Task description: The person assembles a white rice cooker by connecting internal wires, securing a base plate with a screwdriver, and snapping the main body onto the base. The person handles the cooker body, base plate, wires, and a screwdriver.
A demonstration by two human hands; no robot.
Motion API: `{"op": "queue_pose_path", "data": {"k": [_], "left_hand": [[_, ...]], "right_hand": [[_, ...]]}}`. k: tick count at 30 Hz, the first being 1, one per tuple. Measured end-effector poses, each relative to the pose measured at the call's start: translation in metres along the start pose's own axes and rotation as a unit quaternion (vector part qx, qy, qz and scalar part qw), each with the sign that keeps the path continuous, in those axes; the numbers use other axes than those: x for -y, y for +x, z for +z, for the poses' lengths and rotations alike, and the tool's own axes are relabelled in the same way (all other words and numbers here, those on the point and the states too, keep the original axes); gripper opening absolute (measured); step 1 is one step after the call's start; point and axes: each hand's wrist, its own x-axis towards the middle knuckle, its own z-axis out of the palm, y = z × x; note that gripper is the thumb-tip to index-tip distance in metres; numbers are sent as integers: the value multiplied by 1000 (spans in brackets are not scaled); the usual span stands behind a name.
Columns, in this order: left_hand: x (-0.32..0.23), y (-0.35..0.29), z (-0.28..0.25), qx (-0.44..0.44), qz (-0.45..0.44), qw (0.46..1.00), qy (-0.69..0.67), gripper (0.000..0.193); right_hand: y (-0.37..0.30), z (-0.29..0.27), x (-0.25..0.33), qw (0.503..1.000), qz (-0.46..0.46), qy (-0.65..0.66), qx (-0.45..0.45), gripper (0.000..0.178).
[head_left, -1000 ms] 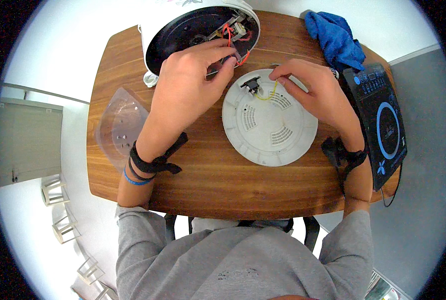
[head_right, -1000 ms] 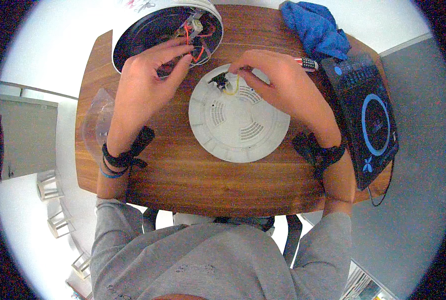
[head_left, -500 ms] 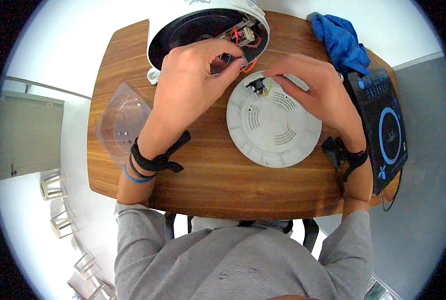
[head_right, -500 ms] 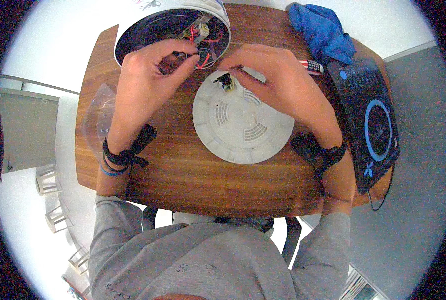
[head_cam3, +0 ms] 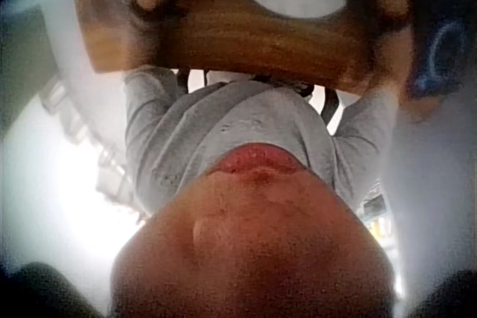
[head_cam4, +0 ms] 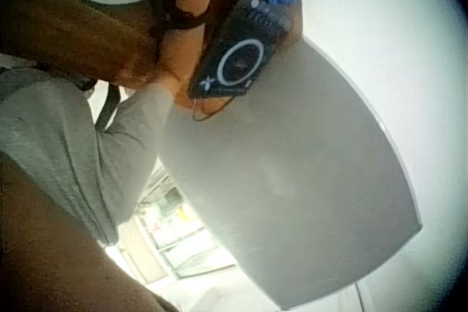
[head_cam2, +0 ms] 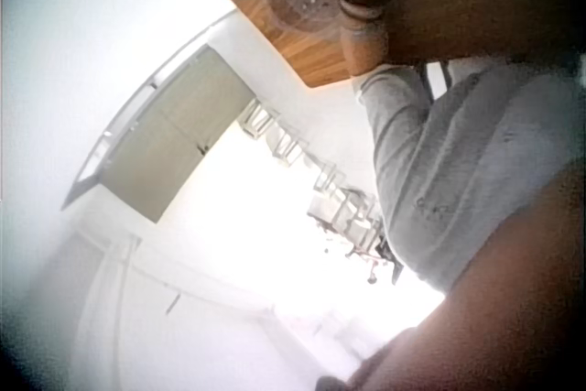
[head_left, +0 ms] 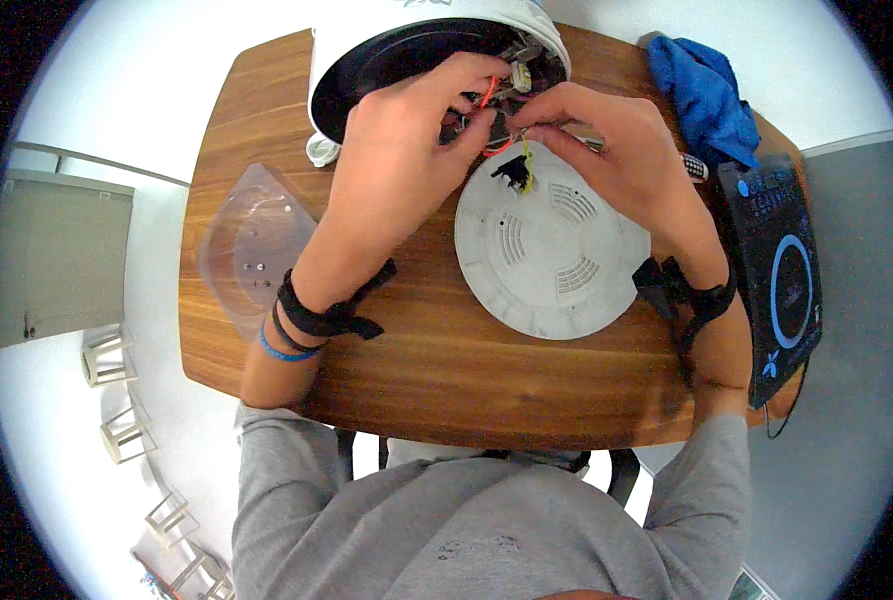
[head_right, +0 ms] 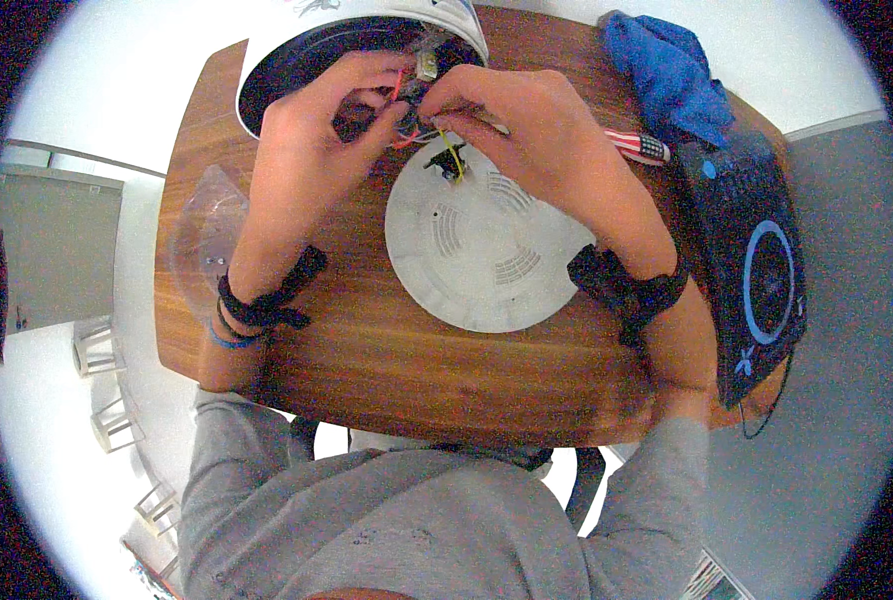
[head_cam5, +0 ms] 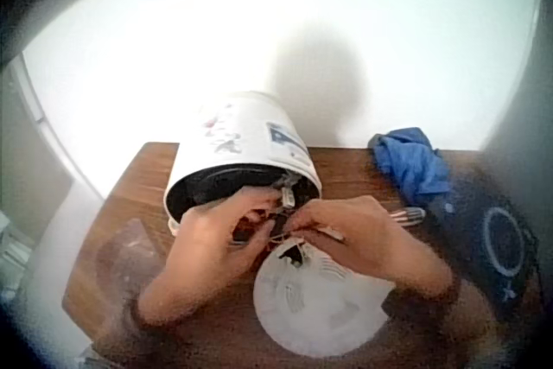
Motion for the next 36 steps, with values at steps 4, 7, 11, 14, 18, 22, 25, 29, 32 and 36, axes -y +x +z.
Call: {"op": "queue_pose_path", "data": {"k": [4,7,11,14,18,22,25,29,32,36], "left_hand": [[5,0,4,-5,21,1000,0,33],[9,0,7,-7,36,999,-2,31],[8,-1,10,-17,44,999,5,30],[9,1,8,-15,52,998,18,30],[9,-1,9,-25,45,999,8,30],[9,0,13,-44,33,998,-19,30],[9,-2,13,-46,16,999,-23,29],[14,-4,17,-42,12,999,-15,28],[14,-4,19,-40,14,999,-5,28],[10,-3,19,-35,17,999,0,24]], "right_hand": [[1,8,-1,1000,1,-11,-12,15],[0,9,1,1000,11,-22,-19,16],[-2,17,7,995,83,1,-54,22],[-4,22,6,988,120,22,-91,27],[-6,25,-3,984,131,45,-110,31],[-8,28,-9,975,166,86,-123,31],[-10,32,-9,967,177,120,-135,31],[-10,34,1,961,191,141,-139,30],[-10,33,0,969,181,95,-136,31],[-12,33,-6,971,148,98,-162,35]]}}
